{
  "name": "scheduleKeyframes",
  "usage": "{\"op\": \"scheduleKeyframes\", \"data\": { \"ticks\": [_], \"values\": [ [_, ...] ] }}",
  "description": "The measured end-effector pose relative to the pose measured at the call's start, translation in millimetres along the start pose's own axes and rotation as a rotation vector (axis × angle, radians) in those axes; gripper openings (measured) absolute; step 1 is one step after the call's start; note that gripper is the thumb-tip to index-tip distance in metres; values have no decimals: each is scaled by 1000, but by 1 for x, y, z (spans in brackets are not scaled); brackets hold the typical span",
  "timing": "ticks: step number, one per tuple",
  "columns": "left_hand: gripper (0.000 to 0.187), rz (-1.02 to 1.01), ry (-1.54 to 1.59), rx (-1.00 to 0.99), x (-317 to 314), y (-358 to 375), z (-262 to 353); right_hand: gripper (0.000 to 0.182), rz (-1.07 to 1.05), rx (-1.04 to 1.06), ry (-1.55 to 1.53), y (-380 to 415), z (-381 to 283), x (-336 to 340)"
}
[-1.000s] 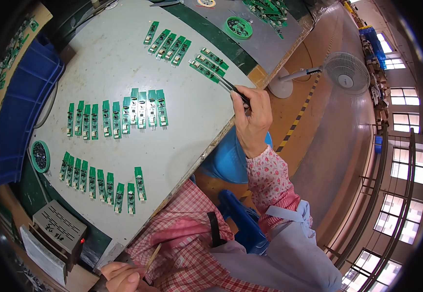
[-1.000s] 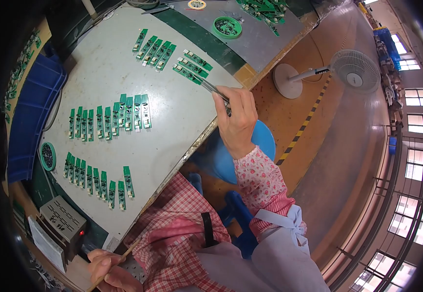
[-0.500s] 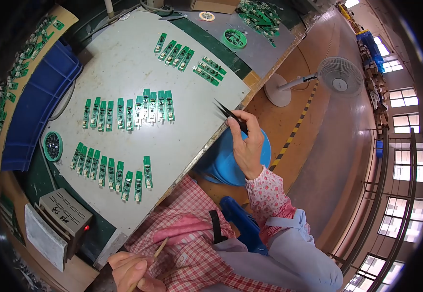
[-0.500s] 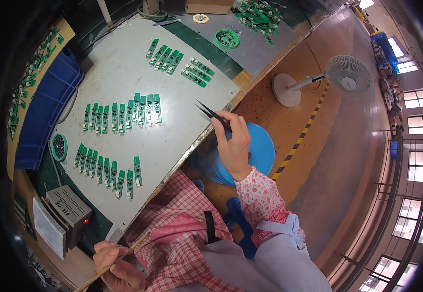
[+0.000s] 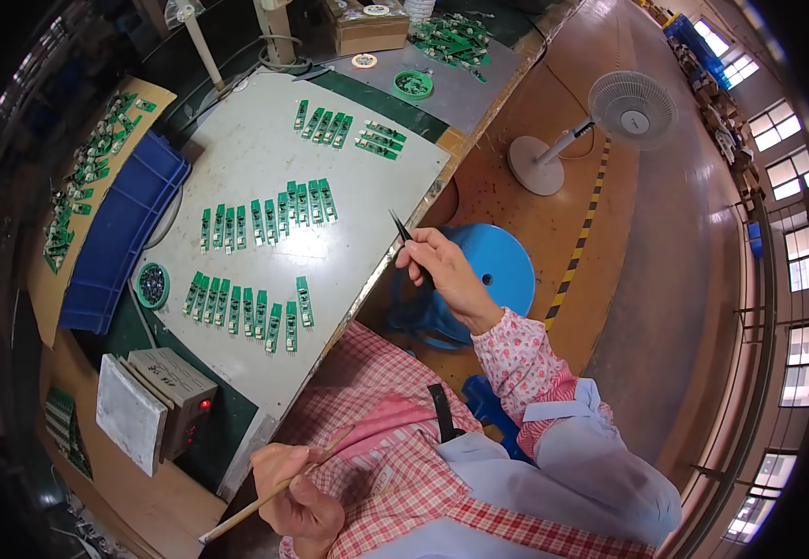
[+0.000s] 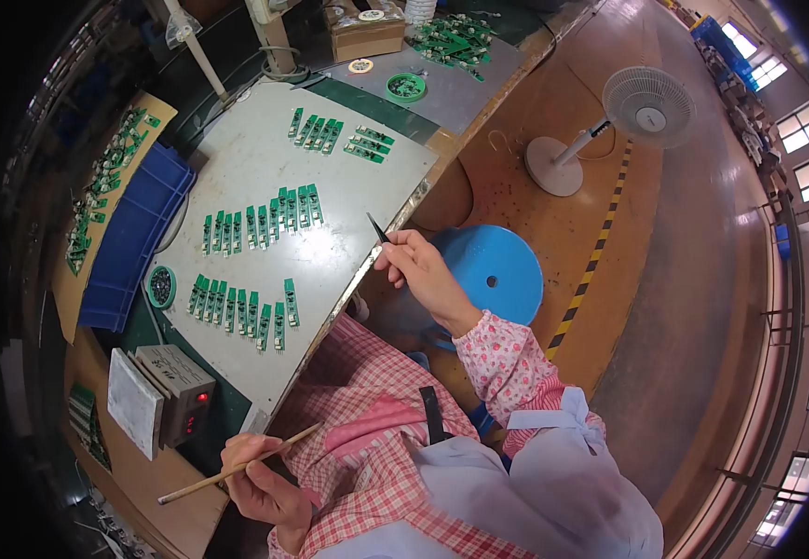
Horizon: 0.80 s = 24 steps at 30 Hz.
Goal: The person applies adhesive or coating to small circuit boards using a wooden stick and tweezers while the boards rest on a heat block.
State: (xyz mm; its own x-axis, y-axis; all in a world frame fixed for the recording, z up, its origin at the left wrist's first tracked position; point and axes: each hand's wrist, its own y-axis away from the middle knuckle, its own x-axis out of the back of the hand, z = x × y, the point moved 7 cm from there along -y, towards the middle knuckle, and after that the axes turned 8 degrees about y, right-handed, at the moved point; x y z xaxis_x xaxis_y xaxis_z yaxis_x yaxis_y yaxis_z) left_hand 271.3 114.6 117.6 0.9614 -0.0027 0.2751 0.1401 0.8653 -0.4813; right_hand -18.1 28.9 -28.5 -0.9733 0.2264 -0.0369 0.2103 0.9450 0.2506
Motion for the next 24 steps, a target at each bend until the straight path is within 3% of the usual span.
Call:
{"op": "scheduleKeyframes", "data": {
  "ticks": [2,5,8,12,15,24],
  "values": [
    [23,14,13,13,0,5,1,33,9,-33,122,-6,-1,2],
    [29,-22,-8,-10,0,10,4,33,109,248,604,-19,-28,-1],
    [31,18,-7,-19,1,16,4,29,152,337,743,-36,-50,-8],
    [31,54,-10,18,4,22,4,21,130,493,883,-69,-62,-20],
    [30,62,-15,20,5,24,3,22,77,455,1037,-94,-67,-31],
    [28,72,-36,36,3,21,-1,27,-112,623,1056,-129,-77,-54]
  ]
}}
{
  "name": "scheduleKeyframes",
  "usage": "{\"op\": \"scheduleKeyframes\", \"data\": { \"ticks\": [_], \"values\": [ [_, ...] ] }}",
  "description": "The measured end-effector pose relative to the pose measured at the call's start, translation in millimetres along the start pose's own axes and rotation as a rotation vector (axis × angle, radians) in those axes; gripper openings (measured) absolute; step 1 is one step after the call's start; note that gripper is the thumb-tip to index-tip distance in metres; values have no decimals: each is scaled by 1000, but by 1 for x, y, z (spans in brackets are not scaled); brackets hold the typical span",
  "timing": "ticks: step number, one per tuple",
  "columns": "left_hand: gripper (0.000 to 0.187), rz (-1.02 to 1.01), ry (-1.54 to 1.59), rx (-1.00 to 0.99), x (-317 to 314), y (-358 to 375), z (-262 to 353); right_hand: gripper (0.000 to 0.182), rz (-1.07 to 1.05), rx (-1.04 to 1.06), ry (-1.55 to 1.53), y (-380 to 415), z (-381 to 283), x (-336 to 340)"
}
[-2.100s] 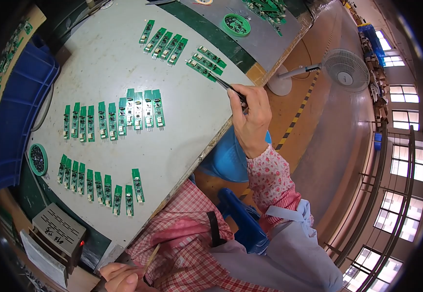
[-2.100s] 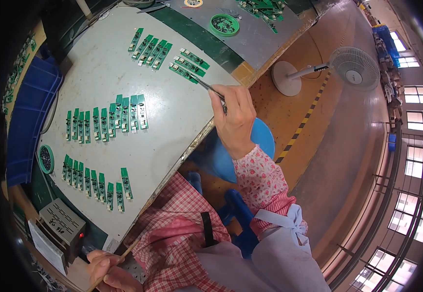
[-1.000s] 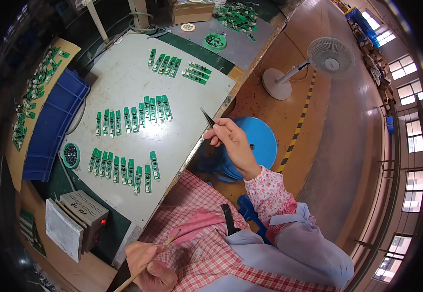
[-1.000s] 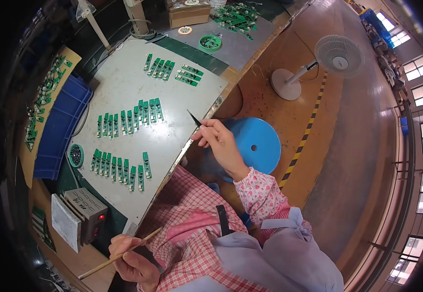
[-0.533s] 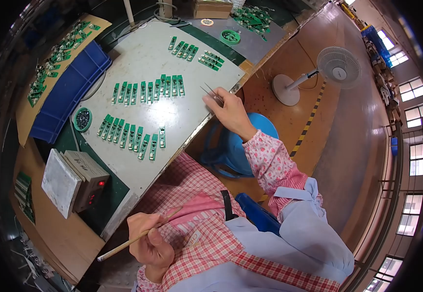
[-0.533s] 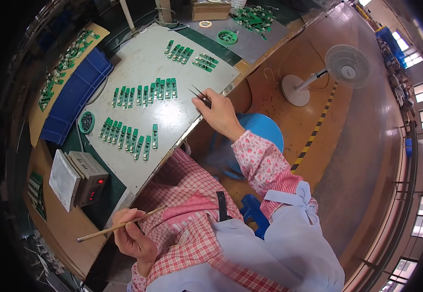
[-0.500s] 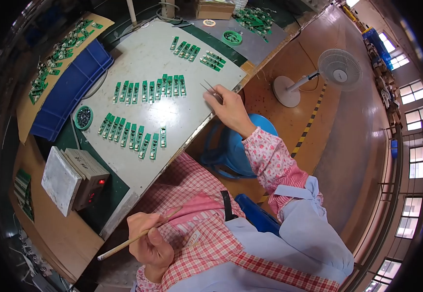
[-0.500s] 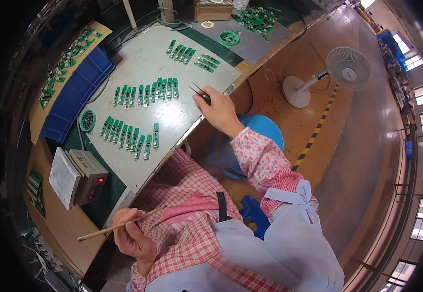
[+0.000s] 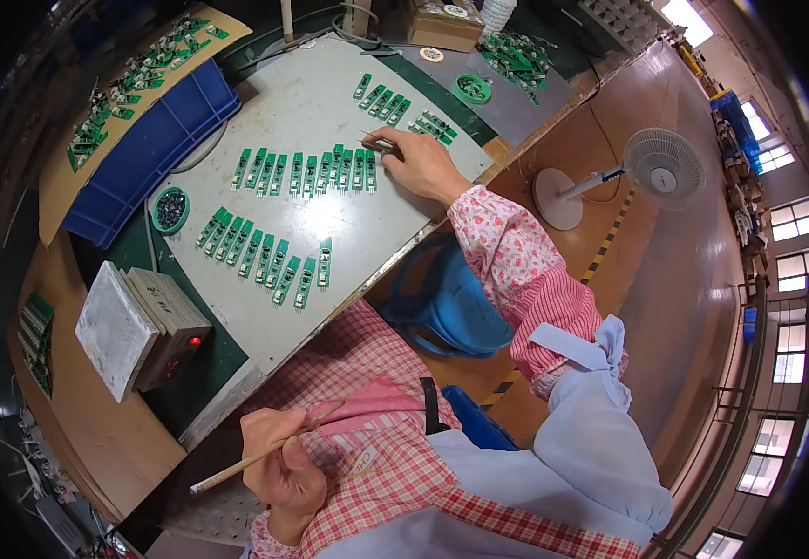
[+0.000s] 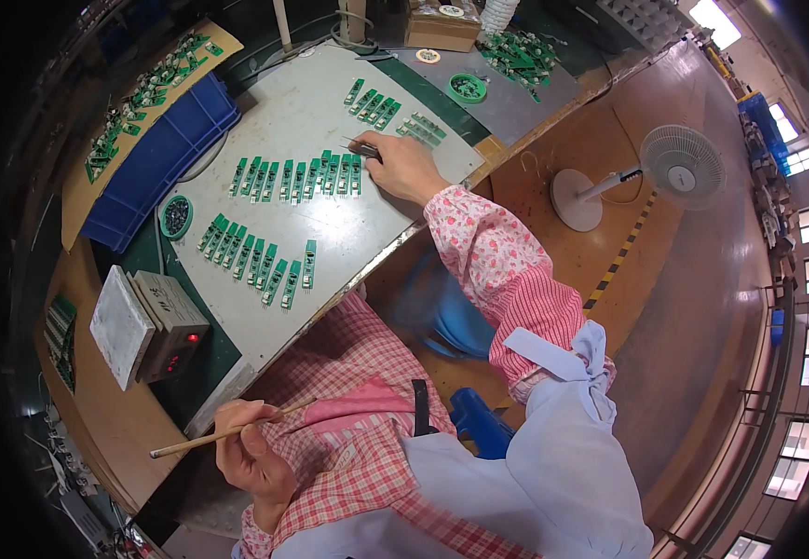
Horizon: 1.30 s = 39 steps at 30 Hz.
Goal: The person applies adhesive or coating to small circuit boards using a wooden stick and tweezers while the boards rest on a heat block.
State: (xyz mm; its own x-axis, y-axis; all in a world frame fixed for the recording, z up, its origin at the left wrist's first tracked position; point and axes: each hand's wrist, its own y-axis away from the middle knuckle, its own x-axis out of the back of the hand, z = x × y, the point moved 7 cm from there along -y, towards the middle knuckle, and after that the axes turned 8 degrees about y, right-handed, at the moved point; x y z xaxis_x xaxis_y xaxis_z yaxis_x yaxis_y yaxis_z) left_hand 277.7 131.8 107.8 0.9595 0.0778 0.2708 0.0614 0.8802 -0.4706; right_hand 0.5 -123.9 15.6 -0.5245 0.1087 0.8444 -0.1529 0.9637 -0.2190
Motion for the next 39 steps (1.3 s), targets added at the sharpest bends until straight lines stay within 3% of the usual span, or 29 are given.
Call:
{"op": "scheduleKeyframes", "data": {
  "ticks": [10,13,16,22,39],
  "values": [
    [28,-24,-8,12,-4,-5,-7,22,-126,0,115,14,4,10],
    [28,-40,0,9,-6,-7,-8,23,-128,39,-4,17,0,13],
    [28,-43,11,14,-8,-7,-7,31,-218,79,14,18,-10,13],
    [28,-35,-1,6,-7,-6,-6,30,-238,118,94,30,-8,15],
    [28,-69,51,-22,-8,-7,-4,26,-244,-106,23,99,-18,22]
  ]
}}
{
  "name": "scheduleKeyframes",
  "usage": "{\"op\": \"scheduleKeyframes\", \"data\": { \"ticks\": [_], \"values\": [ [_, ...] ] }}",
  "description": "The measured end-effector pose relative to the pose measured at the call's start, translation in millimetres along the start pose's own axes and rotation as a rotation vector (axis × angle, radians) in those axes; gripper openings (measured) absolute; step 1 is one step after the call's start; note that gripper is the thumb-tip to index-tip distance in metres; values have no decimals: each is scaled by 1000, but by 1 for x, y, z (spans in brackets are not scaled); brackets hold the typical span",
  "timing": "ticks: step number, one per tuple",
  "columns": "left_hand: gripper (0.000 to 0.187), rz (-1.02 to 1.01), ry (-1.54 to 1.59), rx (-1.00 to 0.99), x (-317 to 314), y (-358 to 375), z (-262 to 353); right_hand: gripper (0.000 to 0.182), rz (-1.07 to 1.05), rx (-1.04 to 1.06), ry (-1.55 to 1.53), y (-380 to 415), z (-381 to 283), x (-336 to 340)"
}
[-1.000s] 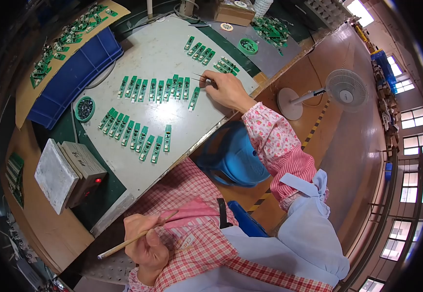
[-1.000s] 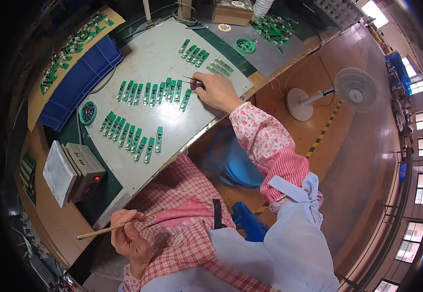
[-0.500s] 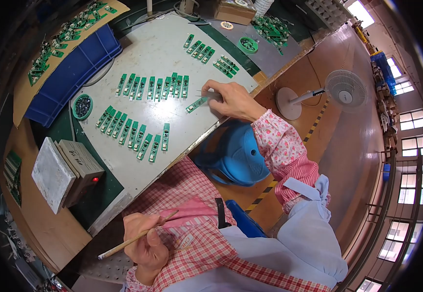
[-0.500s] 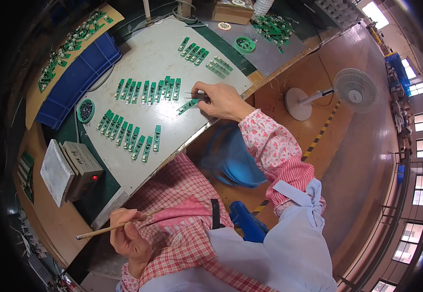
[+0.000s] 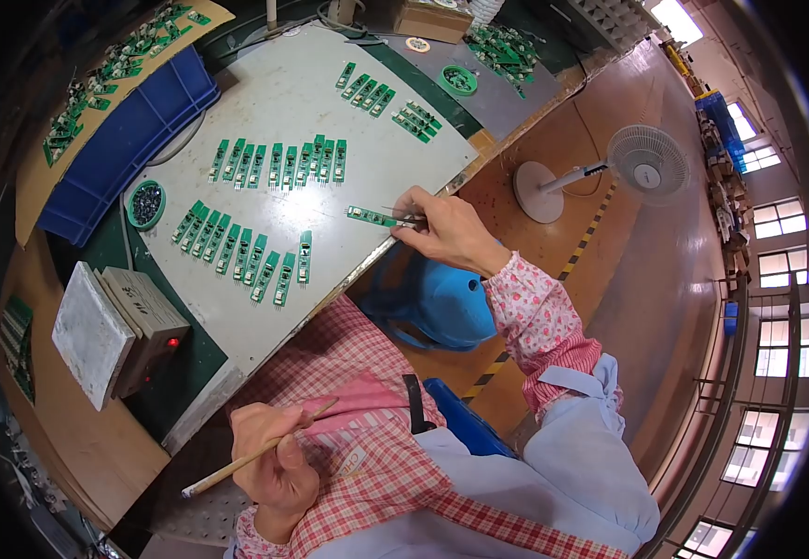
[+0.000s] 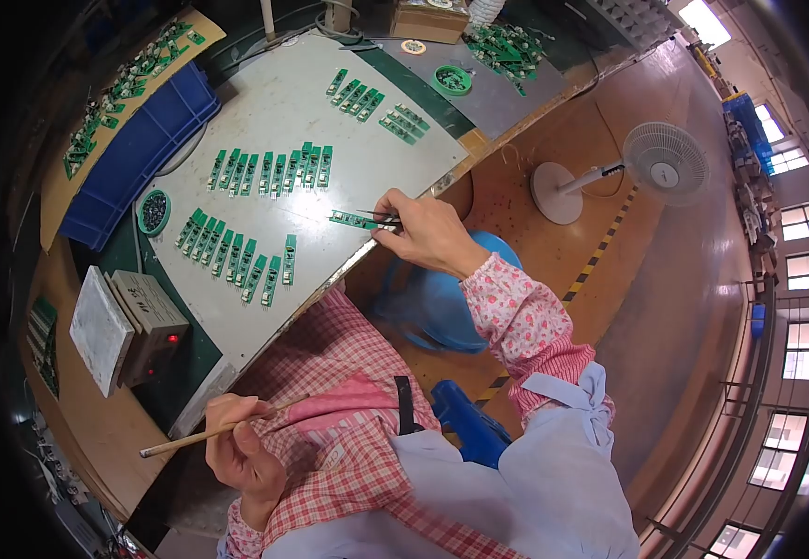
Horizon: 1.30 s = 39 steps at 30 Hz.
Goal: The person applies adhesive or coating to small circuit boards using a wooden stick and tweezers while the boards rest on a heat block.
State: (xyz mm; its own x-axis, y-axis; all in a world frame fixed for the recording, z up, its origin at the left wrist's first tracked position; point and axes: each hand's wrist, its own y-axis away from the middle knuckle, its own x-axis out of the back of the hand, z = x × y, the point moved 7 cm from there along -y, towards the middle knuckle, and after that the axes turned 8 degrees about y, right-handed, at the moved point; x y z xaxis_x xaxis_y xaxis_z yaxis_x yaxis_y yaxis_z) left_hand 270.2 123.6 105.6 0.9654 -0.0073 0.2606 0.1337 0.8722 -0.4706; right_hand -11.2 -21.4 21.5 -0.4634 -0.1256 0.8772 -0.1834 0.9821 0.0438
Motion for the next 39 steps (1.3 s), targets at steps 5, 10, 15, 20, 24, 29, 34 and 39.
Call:
{"op": "scheduleKeyframes", "data": {
  "ticks": [5,10,15,20,24,29,34,39],
  "values": [
    [27,0,-6,-8,1,-1,1,27,12,-33,-61,14,-5,-6],
    [28,2,17,-8,1,-2,0,26,210,-109,-171,31,4,-15],
    [27,-4,40,-9,1,-2,0,28,411,-207,-152,42,-7,-17],
    [28,-12,44,-19,3,-2,0,25,376,-270,-168,42,-15,-27],
    [28,-2,46,-6,6,1,-2,21,446,-233,-199,41,-16,-34],
    [29,-3,49,-2,8,0,-4,21,400,-256,-173,43,-17,-37],
    [30,-1,58,11,9,0,-7,23,399,-321,-243,48,-13,-38],
    [26,10,71,29,11,0,-9,27,414,-384,-285,49,-10,-40]
  ]
}}
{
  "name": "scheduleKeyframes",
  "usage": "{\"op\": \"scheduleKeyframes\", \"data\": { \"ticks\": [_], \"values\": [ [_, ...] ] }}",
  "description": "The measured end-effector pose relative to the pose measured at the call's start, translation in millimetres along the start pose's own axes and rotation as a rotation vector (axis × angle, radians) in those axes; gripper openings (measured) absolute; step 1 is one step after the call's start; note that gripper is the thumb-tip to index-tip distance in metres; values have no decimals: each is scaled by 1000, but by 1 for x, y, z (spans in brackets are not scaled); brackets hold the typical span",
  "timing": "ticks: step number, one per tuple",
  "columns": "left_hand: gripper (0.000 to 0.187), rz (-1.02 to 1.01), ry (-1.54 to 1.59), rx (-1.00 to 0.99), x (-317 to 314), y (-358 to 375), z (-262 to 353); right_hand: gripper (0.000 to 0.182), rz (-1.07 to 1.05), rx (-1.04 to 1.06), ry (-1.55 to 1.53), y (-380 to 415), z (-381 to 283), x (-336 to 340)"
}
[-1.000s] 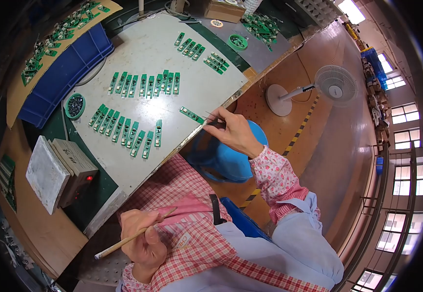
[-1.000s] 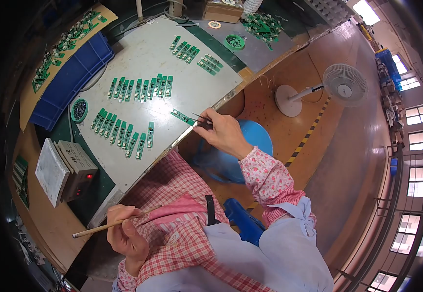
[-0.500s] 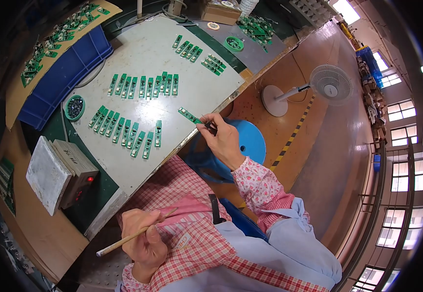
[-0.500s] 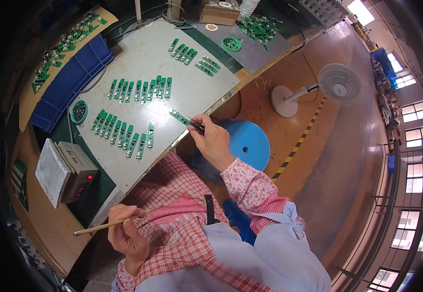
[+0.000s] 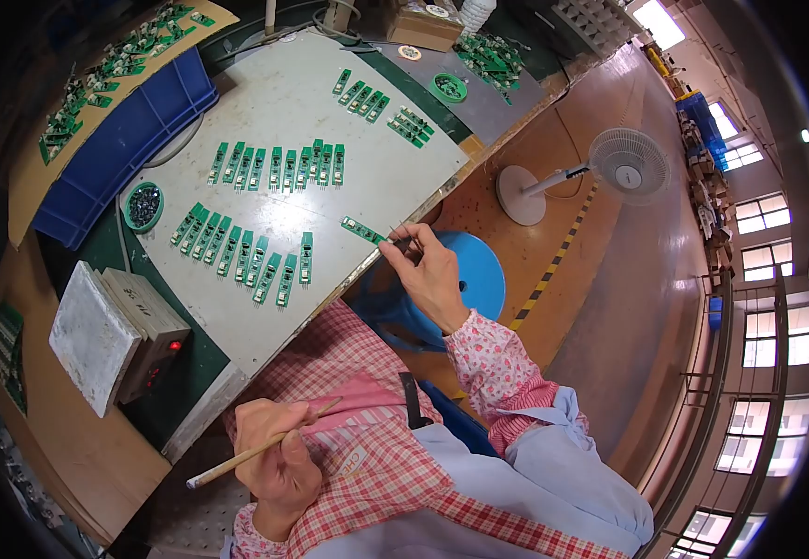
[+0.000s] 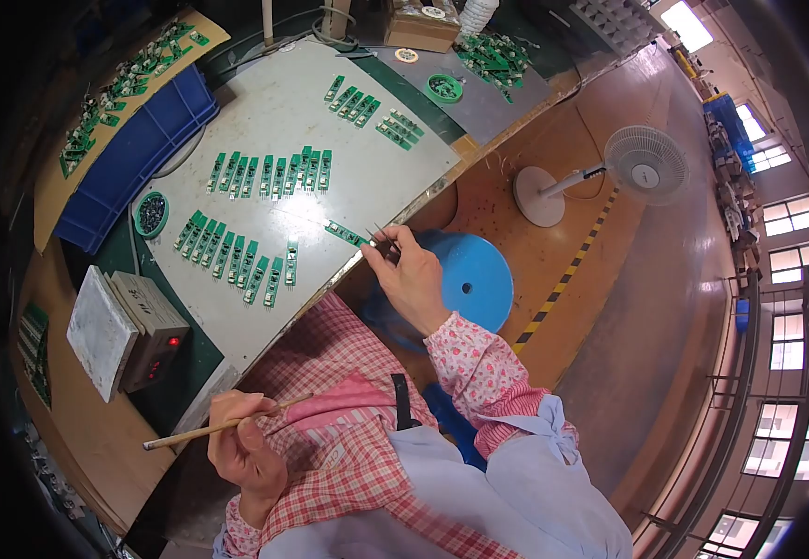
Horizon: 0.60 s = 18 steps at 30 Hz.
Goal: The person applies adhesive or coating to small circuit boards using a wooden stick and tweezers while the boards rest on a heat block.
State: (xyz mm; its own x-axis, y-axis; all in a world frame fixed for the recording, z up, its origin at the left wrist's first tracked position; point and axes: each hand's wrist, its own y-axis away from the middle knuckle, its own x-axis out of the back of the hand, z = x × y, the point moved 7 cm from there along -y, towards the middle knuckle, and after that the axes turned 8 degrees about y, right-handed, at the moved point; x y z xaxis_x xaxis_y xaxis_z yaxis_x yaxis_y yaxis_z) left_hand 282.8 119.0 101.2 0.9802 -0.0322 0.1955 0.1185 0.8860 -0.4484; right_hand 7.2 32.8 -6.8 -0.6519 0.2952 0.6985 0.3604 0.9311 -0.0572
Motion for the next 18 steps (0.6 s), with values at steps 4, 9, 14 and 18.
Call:
{"op": "scheduleKeyframes", "data": {
  "ticks": [4,9,14,18],
  "values": [
    [19,30,12,19,5,1,-1,25,-19,-58,-44,0,0,-3],
    [27,5,9,-3,7,0,0,25,-18,-103,-134,0,6,-5],
    [22,7,28,-16,11,-1,3,26,45,-89,-153,1,9,-7],
    [22,9,17,-28,17,0,4,17,-79,-42,-382,-16,16,-35]
  ]
}}
